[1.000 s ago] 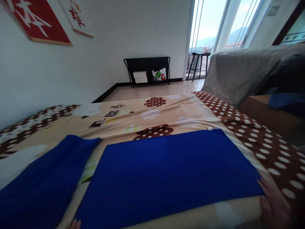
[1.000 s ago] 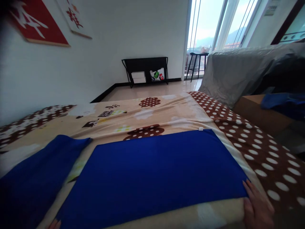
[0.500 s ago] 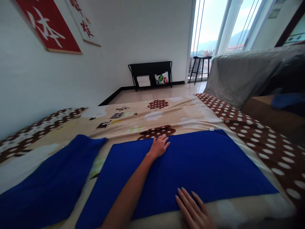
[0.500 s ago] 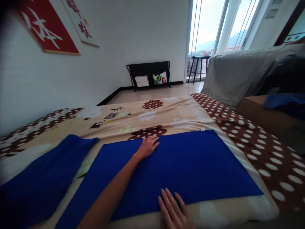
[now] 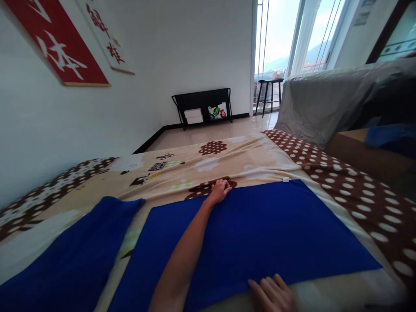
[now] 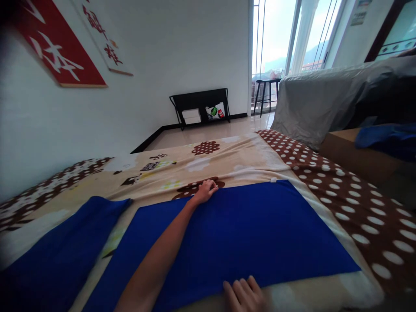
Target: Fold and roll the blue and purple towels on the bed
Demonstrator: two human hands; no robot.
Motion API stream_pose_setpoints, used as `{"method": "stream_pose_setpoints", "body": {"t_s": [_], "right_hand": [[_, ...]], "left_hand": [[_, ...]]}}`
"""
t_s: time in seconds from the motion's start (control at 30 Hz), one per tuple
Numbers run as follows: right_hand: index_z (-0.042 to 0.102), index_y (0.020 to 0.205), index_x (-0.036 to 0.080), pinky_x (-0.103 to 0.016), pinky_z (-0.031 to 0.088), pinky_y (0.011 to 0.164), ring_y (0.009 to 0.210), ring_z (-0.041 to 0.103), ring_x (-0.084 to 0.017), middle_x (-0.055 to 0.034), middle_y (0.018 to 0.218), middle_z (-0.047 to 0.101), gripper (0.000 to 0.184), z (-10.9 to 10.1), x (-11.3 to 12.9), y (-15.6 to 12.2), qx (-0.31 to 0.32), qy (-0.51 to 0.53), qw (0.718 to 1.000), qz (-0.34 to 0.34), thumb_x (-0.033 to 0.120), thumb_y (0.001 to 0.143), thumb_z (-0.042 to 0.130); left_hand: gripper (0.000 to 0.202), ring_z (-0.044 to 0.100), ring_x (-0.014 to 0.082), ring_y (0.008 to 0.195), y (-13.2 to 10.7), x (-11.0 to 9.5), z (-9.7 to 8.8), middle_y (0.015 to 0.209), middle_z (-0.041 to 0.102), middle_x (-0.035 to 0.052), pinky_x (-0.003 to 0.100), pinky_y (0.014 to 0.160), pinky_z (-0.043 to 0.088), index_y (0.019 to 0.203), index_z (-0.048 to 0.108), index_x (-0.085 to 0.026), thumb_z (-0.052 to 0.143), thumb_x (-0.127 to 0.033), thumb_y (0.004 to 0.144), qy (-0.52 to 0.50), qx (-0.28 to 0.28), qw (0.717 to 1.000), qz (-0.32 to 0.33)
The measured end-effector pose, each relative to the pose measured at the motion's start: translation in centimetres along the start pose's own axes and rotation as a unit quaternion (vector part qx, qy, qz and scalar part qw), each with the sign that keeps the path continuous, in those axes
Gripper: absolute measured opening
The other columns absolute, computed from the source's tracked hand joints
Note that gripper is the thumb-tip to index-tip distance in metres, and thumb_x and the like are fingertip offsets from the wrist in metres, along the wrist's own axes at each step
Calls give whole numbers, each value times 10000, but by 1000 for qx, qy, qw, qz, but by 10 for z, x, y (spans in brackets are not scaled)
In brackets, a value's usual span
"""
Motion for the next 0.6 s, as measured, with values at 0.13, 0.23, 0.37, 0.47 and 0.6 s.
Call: {"method": "stream_pose_setpoints", "body": {"t_s": [0.13,0.23,0.37,0.47,0.6], "right_hand": [[654,1178,465,-299,603,490,556,699,-176,95,773,744,347,-55,-34,54,-51,60,993,83,282,944,474],[710,987,373,-297,582,461,550,691,-181,45,767,743,171,-111,-71,112,-41,66,984,159,419,924,558],[706,1008,264,-341,619,643,732,717,-193,-5,826,730,276,-169,-112,196,-66,152,957,239,494,909,591],[644,1122,163,-421,560,861,989,693,-227,-32,1013,714,356,-183,-126,246,-72,248,939,227,445,972,486],[621,1143,124,-337,495,884,951,690,-168,53,802,664,306,-174,-150,283,-97,351,906,215,281,881,632]], "left_hand": [[310,642,196,971,-5,-14,-69,1105,641,60,378,838,560,1130,623,-150,504,-395,981,-127,-47,991,12],[339,645,177,895,-17,-22,-152,1074,637,63,355,768,569,1162,595,-149,528,-418,968,-236,-129,963,15],[270,627,104,808,-59,-40,-253,918,622,4,309,798,530,1190,552,-134,570,-271,959,-344,-201,916,46],[273,623,57,798,-101,-60,-300,829,599,-42,320,869,458,1203,527,-80,567,-130,938,-376,-230,894,77],[386,637,88,803,-140,-74,-332,831,614,-23,325,839,393,1212,522,-6,663,-126,874,-347,-297,885,91]]}}
Point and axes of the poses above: each hand's wrist, its own y-axis towards the middle knuckle, its own z-axis out of the palm, x = y × z, the point moved 7 cm from there along y, towards the middle knuckle
